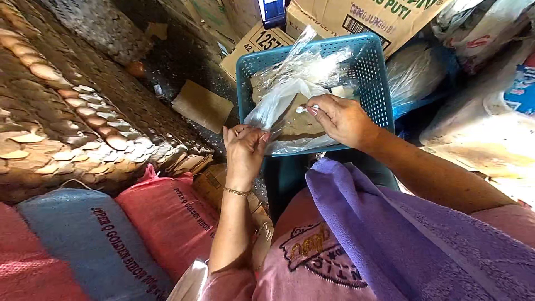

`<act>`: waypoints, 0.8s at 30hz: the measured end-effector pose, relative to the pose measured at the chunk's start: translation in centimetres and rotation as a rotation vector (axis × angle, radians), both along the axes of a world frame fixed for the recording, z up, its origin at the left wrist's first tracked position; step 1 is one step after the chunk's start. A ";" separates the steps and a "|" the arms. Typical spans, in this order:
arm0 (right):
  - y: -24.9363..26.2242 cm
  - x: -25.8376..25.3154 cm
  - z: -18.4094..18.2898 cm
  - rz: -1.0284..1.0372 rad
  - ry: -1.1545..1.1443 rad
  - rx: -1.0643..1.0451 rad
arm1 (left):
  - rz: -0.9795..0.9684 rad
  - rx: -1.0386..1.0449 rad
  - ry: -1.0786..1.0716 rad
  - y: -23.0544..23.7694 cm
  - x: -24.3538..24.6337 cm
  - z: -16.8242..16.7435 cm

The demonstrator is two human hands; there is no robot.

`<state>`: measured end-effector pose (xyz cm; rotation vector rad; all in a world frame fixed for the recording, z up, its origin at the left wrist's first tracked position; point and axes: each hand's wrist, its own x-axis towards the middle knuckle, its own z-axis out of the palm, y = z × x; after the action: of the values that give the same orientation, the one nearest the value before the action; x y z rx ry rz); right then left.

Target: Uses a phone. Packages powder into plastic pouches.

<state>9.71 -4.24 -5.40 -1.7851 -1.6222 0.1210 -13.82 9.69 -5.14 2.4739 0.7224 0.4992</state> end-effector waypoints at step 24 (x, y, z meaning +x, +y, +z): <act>1.4 2.0 -0.1 -0.241 0.671 -0.281 | 0.025 0.079 -0.256 0.1 -0.4 -1.6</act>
<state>11.75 -2.81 -5.48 -1.8531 -0.9374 0.7770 -14.24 9.83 -6.70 2.4140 0.6412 0.8504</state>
